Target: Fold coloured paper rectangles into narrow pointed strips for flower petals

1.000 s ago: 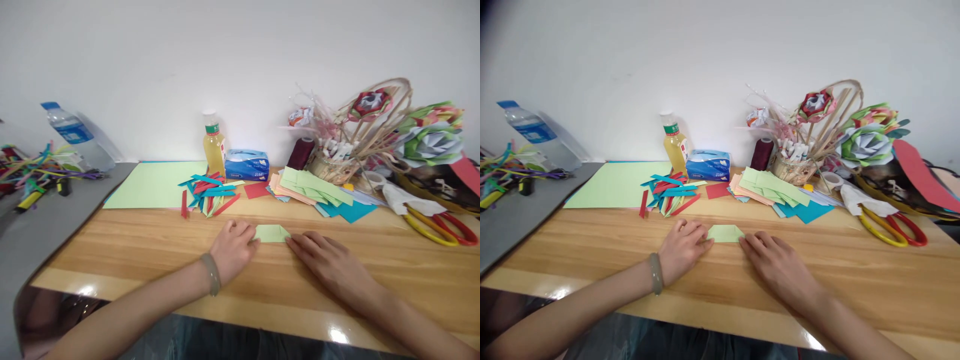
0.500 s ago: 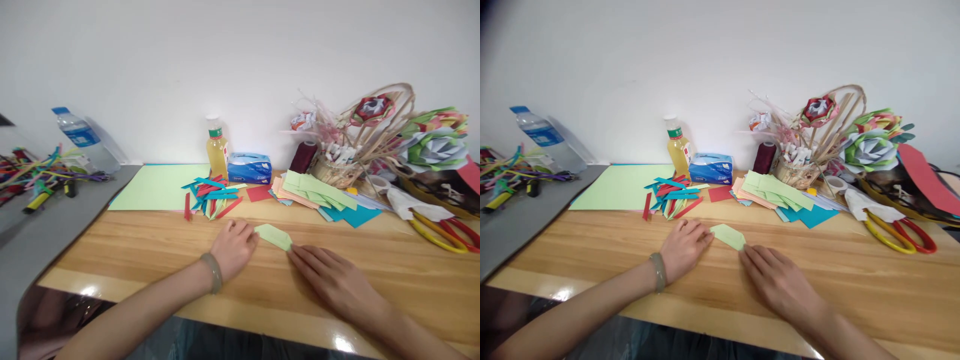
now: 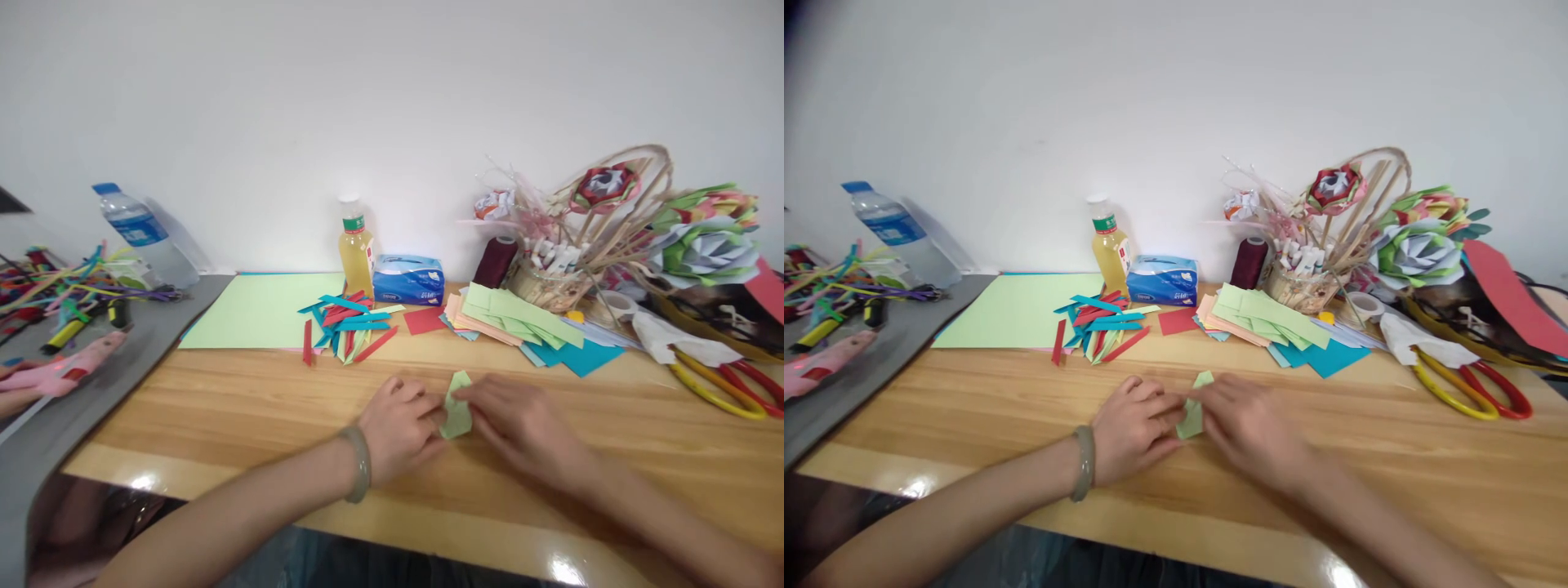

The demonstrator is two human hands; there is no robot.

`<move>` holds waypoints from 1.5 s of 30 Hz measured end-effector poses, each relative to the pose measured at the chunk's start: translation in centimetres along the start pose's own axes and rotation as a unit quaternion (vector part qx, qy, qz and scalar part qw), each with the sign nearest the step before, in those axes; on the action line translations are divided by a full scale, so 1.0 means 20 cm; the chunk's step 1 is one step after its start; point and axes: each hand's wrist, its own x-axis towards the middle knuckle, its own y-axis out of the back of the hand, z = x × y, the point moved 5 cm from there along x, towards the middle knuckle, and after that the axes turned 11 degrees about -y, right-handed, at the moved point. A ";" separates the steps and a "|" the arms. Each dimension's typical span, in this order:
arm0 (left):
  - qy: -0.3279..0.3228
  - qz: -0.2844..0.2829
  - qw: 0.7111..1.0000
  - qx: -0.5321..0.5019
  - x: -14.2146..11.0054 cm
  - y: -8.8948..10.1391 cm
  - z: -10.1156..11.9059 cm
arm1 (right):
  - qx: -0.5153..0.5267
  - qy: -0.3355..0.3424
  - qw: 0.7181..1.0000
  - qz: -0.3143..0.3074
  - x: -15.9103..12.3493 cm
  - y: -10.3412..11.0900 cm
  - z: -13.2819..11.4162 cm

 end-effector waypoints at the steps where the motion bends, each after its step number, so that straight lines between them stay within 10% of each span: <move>1: -0.005 -0.003 1.000 0.004 0.00 -0.01 -0.01 | 0.005 0.007 1.000 -0.010 0.03 0.00 0.06; 20: -0.071 0.047 0.994 0.062 0.01 0.01 -0.01 | -0.111 0.098 0.986 -0.079 -0.11 -0.09 0.10; 31: 0.053 0.099 0.993 -0.034 -0.03 0.01 -0.12 | -0.045 0.055 0.997 0.015 -0.09 -0.07 0.14; 45: 0.209 0.118 0.953 -0.184 -0.05 -0.02 -0.18 | 0.111 -0.091 0.989 -0.029 -0.05 -0.08 0.18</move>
